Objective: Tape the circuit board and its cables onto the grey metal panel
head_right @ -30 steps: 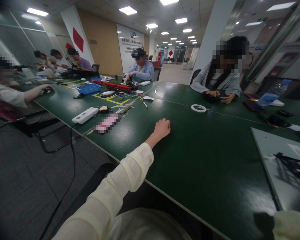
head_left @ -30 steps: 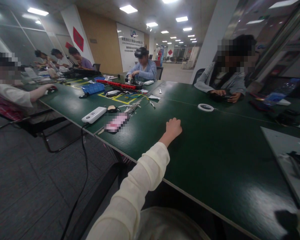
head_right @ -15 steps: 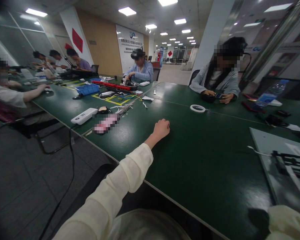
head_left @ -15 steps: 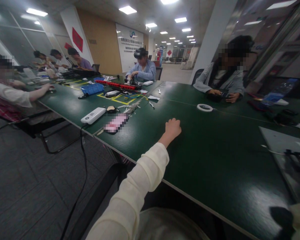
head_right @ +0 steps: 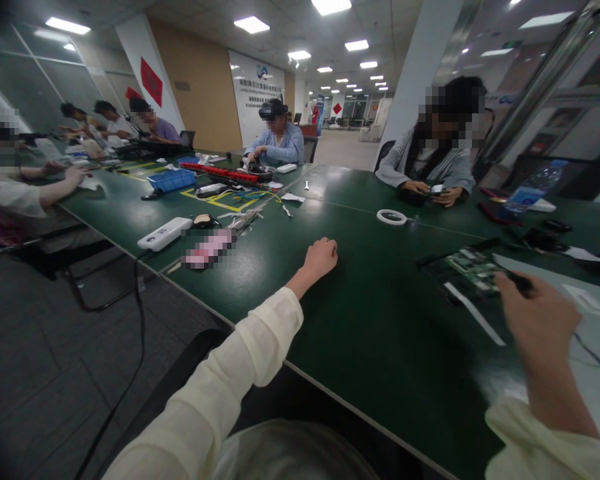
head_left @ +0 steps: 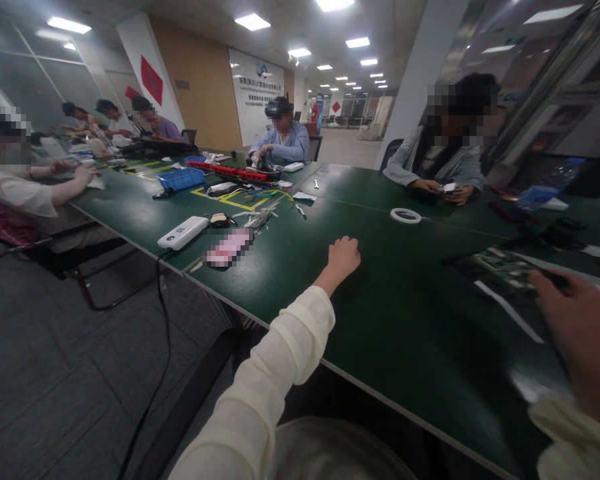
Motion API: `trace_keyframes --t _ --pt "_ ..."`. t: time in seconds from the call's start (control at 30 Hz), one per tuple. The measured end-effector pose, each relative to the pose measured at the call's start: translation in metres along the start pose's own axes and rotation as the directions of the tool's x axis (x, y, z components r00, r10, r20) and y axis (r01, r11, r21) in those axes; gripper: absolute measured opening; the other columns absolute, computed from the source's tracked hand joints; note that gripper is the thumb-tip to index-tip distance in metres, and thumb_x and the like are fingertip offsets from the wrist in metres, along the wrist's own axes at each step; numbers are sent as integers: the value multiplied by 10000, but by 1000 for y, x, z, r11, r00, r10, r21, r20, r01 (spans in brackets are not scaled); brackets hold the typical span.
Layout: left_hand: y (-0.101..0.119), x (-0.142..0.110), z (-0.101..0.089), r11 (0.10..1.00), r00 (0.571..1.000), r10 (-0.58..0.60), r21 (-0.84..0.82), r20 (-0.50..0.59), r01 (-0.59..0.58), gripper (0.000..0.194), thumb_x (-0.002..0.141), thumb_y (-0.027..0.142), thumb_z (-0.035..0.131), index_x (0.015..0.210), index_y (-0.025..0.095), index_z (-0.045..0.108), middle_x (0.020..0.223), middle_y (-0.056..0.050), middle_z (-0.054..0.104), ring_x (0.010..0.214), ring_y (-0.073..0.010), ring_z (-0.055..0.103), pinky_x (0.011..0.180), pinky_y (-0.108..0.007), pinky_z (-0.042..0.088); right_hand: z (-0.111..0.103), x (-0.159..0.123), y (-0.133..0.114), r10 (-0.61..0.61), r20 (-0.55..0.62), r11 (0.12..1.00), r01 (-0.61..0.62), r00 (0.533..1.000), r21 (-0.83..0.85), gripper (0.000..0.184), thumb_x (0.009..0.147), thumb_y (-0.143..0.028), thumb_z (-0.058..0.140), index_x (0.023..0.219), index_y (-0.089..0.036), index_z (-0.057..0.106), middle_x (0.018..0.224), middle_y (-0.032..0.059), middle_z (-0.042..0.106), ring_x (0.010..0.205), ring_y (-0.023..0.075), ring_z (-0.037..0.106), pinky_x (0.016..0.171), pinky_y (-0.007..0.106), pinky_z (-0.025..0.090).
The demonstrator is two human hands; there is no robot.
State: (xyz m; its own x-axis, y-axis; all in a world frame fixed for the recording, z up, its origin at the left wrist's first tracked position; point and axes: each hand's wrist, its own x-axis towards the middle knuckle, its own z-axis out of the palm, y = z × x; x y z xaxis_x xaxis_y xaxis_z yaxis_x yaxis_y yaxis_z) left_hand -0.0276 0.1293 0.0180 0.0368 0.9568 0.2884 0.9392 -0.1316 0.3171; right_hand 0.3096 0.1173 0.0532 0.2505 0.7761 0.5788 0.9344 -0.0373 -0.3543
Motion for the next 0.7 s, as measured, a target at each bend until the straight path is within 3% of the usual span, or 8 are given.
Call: trace_keyframes --t 0.23,0.4,0.57,0.7 --pt "5 0 -2 999 999 -1 38 -44 3 197 881 182 357 972 180 532 1030 -82 542 963 -210 532 789 -342 447 13 -26 -64 -89 323 964 -1 942 267 347 815 -382 554 1070 -168 652 850 91 644 768 201 584 696 317 424" --pt "9 2 -2 1000 996 1 26 -91 1 196 893 205 359 977 193 535 1018 -68 551 945 -192 539 794 -322 451 26 -45 -86 -247 475 931 71 845 358 467 827 -515 442 1115 -193 619 857 66 656 732 211 597 613 296 447" --pt "14 3 0 995 989 79 -46 -127 -85 223 921 239 327 994 192 533 1006 -60 553 923 -163 544 803 -290 449 42 -56 -94 -424 478 904 335 769 264 438 875 -475 355 1095 -191 605 921 73 634 798 214 587 656 314 452" --pt "19 3 1 973 974 196 -98 -111 -207 250 926 271 322 1019 174 533 1018 -66 548 922 -154 543 819 -278 446 50 -59 -96 -496 440 868 423 749 259 435 897 -436 324 1113 -161 582 950 89 611 878 218 570 729 334 455"
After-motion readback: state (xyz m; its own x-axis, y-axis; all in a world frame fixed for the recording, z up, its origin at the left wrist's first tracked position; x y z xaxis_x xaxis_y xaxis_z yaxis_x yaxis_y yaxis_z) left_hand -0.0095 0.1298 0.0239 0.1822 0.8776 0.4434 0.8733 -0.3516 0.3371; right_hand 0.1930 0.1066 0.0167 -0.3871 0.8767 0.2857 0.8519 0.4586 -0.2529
